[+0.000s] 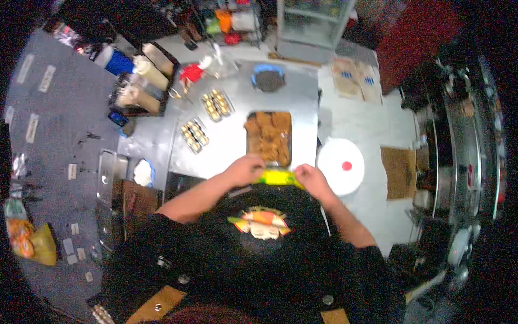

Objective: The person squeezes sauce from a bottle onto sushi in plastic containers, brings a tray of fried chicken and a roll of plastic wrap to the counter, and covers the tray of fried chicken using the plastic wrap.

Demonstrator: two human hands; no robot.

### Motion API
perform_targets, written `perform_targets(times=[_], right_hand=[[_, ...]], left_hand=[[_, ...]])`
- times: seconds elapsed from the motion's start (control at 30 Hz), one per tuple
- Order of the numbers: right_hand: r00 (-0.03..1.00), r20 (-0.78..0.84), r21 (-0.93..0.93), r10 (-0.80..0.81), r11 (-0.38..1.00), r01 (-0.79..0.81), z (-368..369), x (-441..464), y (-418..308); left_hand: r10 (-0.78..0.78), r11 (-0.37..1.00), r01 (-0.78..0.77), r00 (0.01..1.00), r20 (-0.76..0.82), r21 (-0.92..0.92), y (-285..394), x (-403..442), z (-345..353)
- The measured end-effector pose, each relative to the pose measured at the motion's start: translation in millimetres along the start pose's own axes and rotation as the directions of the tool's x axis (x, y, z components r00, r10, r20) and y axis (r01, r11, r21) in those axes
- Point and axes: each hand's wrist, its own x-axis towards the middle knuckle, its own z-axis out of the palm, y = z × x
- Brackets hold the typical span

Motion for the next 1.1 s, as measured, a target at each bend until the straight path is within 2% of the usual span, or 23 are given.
perform_targets(times=[0.07, 0.1, 0.13, 0.17, 0.23, 0.27, 0.33, 0.4, 0.57, 0.63, 0.67, 0.73, 0.77, 0.83, 0.97, 1.03, 1.07, 1.1], right_hand=[[0.999, 0.001, 0.032, -0.033, 0.999, 0.033, -3.4, -7.1, -4.3], [0.993, -0.006, 0.018, -0.118, 0.993, 0.118, -4.8, -7.0, -5.9], [0.995, 0.002, 0.043, -0.103, 0.994, 0.103, -5.3, -9.0, -6.5], [0.996, 0.011, 0.068, -0.086, 0.994, 0.085, -5.9, -9.9, -6.1], [0.993, 0.009, 0.111, -0.115, 0.987, 0.114, -4.3, -11.5, 3.7], [0.992, 0.008, 0.158, -0.129, 0.979, 0.126, -3.9, -11.1, 9.7], [0.991, -0.006, 0.160, -0.133, 0.978, 0.132, -3.7, -14.1, 15.5], [0.996, -0.004, 0.166, -0.090, 0.982, 0.089, -4.9, -15.4, 18.1], [0.995, -0.046, 0.214, -0.088, 0.972, 0.096, 0.2, -13.6, 20.3], [0.990, -0.015, 0.367, -0.139, 0.920, 0.134, -0.3, -12.8, 18.3], [0.991, -0.020, 0.368, -0.133, 0.921, 0.131, -0.2, -12.6, 17.1], [0.996, 0.072, 0.191, -0.060, 0.981, 0.045, -2.1, -9.8, 8.8], [0.996, 0.064, 0.189, -0.056, 0.981, 0.042, -3.4, -8.0, 4.3], [0.995, 0.098, -0.156, -0.008, 0.987, 0.024, -4.3, -5.2, -6.4], [0.993, 0.116, -0.049, -0.011, 0.999, 0.017, -4.9, -3.9, -15.3], [0.991, 0.092, -0.010, -0.093, 0.995, 0.095, -5.3, -4.0, -14.4], [0.992, 0.092, -0.012, -0.089, 0.996, 0.091, -6.0, -4.0, -13.6], [0.981, 0.072, -0.051, -0.178, 0.982, 0.181, -6.4, -3.7, -12.9]], left_hand=[[0.001, 0.999, 0.003, 0.994, 0.112, -0.033, 26.1, 24.9, -1.7], [0.058, 0.998, -0.053, 0.981, 0.184, -0.030, 26.4, 39.1, 0.9], [0.134, 0.991, -0.137, 0.971, 0.196, 0.000, 24.1, 50.7, 11.3], [0.140, 0.990, -0.144, 0.955, 0.262, -0.002, 37.8, 60.3, 7.2], [0.183, 0.979, -0.200, 0.943, 0.276, 0.033, 36.6, 75.3, 25.2], [0.189, 0.977, -0.208, 0.944, 0.270, 0.043, 35.9, 80.4, 30.2], [0.084, 0.994, -0.107, 0.896, 0.437, 0.029, 39.7, 88.9, 36.6], [0.081, 0.994, -0.106, 0.895, 0.439, 0.033, 40.4, 93.2, 42.0], [0.025, 0.999, -0.031, 0.887, 0.461, 0.006, 44.4, 95.4, 41.2], [0.033, 0.999, -0.028, 0.905, 0.423, -0.018, 47.0, 90.8, 40.4], [0.035, 0.999, -0.021, 0.924, 0.380, -0.041, 48.3, 88.4, 40.1], [0.055, 0.997, -0.032, 0.937, 0.345, -0.073, 50.2, 85.4, 40.8], [0.070, 0.994, -0.041, 0.950, 0.304, -0.100, 51.2, 84.2, 41.1], [0.065, 0.992, -0.031, 0.954, 0.294, -0.118, 47.5, 81.0, 44.2], [0.054, 0.982, 0.004, 0.952, 0.301, -0.190, 26.0, 73.8, 52.8], [0.033, 0.970, 0.053, 0.939, 0.344, -0.237, 22.0, 67.5, 47.5], [0.088, 0.989, -0.043, 0.938, 0.336, -0.141, 19.6, 64.0, 44.8], [0.143, 0.990, -0.137, 0.932, 0.334, -0.042, 15.3, 61.7, 45.6]])
